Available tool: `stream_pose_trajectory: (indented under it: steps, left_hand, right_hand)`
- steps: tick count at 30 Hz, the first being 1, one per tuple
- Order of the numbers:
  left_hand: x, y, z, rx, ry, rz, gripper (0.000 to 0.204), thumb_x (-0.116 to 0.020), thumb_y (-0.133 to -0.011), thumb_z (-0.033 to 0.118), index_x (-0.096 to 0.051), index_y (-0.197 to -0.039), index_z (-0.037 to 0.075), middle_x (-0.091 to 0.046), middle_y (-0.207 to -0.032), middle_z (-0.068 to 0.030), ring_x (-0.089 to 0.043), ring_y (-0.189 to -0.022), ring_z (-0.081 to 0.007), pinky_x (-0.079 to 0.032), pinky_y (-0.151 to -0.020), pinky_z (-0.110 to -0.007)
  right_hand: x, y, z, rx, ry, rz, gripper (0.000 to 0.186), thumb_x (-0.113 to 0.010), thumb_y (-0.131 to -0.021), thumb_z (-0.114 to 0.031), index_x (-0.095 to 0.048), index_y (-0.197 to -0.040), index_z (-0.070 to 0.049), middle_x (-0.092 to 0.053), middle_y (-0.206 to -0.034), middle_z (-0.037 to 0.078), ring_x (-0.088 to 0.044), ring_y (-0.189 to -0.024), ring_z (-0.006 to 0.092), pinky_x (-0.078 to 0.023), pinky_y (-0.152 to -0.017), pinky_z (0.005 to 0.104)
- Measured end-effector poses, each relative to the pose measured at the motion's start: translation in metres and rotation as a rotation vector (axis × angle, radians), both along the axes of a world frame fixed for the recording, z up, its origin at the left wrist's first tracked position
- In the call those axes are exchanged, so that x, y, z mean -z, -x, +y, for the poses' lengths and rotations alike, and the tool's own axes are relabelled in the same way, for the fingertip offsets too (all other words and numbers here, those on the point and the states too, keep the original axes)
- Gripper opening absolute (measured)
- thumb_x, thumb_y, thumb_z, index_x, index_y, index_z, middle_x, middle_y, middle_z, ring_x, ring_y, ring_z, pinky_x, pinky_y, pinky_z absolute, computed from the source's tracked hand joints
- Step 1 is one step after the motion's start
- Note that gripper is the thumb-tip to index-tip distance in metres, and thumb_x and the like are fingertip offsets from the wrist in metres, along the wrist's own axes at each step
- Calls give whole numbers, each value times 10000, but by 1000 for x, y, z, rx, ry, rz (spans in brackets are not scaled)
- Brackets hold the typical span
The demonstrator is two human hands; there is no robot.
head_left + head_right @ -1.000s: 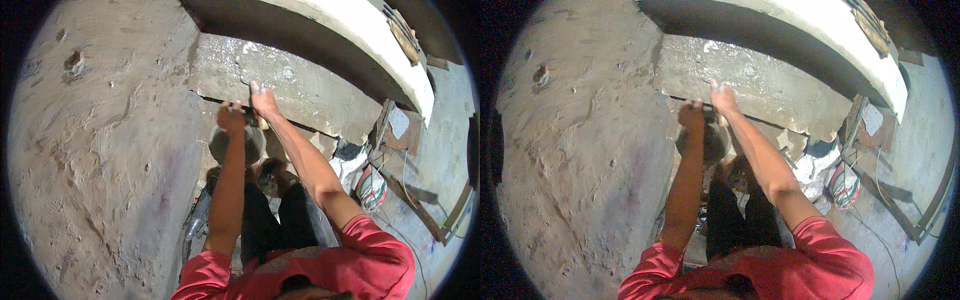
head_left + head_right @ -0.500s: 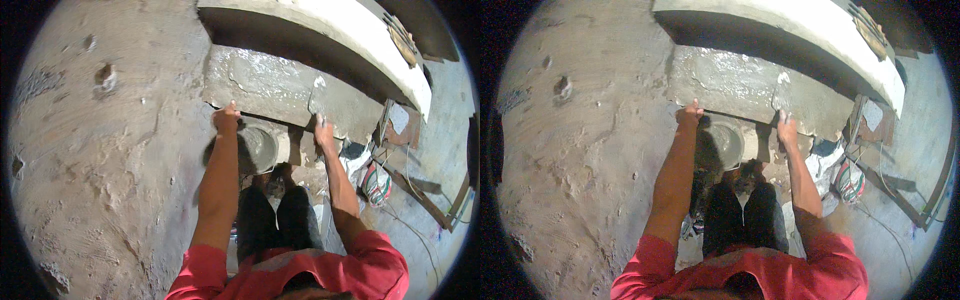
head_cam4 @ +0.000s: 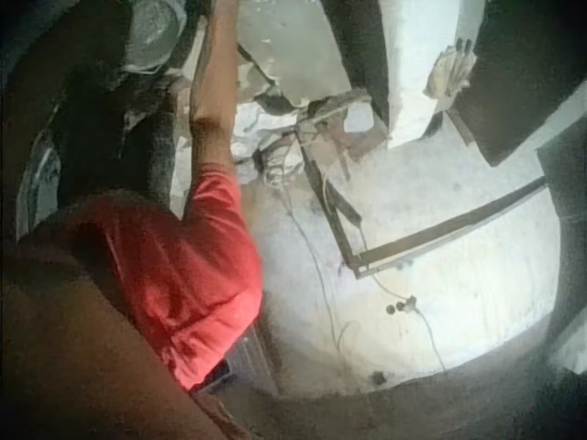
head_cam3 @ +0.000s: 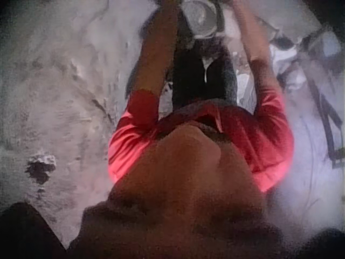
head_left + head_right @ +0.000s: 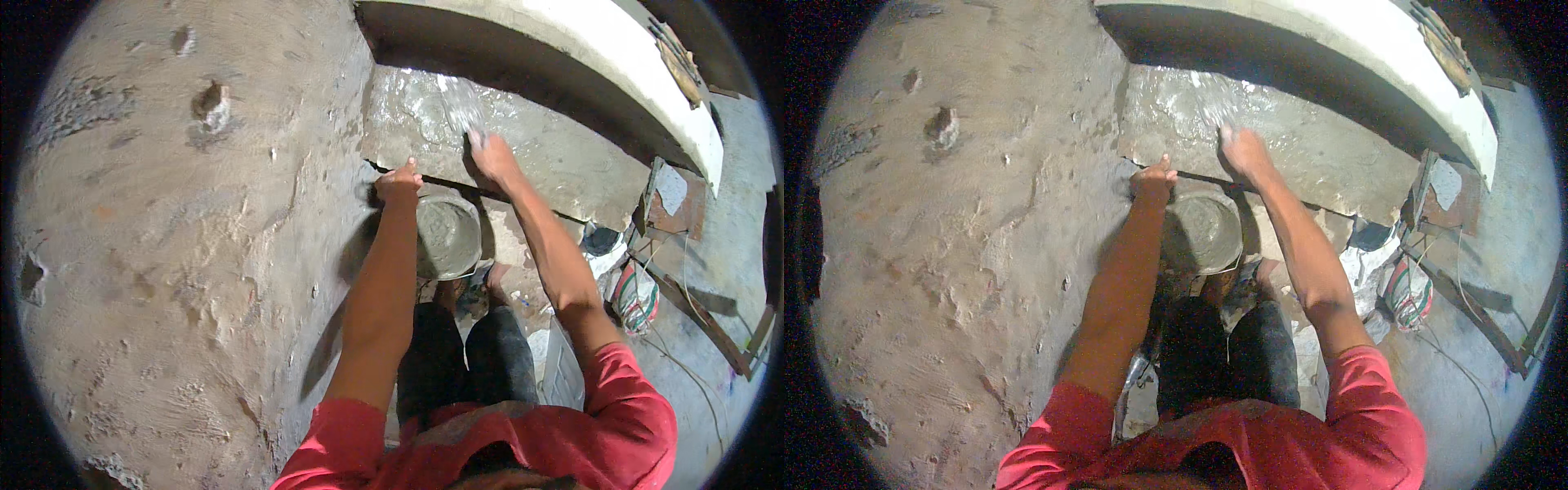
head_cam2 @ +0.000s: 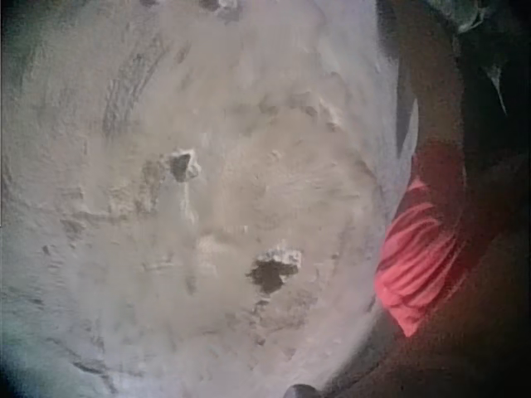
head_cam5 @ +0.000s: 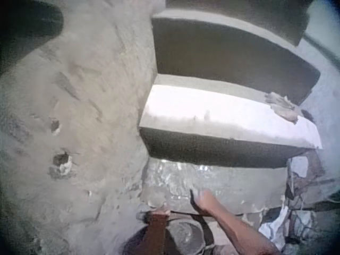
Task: The person scoops wet cement from a bucket with a trowel and applies it to the stair treads, smoothing the surface repeatedly. The person works on multiple steps, spreading and leveling the cement to create a uniform finish.
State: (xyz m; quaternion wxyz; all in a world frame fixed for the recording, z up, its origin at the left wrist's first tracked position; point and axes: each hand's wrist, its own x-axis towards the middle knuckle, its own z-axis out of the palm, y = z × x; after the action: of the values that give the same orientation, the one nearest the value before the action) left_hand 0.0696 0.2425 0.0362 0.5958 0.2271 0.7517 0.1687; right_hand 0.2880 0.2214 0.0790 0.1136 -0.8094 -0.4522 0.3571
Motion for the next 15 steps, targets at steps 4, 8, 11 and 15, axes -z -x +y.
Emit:
stream_pose_trajectory:
  steps: [4, 8, 11, 15]
  left_hand:
    - [-4, -8, 7, -319, 144, -113, 352, -750, -898, 185, -621, -1043, -109, -688, -989, -212, -705, -847, -311, -627, -754, -352]
    - [-11, -9, 11, -249, 165, -134, 389, -736, -908, 175, -595, -1089, -140, -675, -1040, -239, -698, -948, -353, -624, -797, -381]
    - [-15, -4, 10, -260, 184, -200, 427, -718, -919, 156, -554, -1158, -159, -642, -1136, -266, -674, -1022, -390, -604, -862, -410]
    - [-14, -4, 11, -210, 231, -193, 482, -706, -931, 184, -519, -1210, -161, -598, -1219, -279, -640, -1100, -392, -587, -907, -412]
  right_hand:
    - [-24, -2, -102, -40, -231, -2, 600, -399, -1029, -486, -632, -1006, 67, -661, -764, 269, -663, -718, 443, -520, -638, 503]
    - [-36, -15, -113, 572, 107, 452, 594, -389, -1029, -528, -574, -783, -20, -519, -552, 100, -540, -448, 237, -439, -419, 383]
    - [-23, -2, -62, 696, 19, 565, 596, -387, -1033, -528, -513, -663, -78, -454, -507, 41, -448, -382, 167, -391, -372, 347]
    - [-15, 59, -4, 311, 159, 558, 562, -453, -1025, -471, -521, -684, -30, -492, -505, 49, -487, -391, 168, -402, -382, 366]
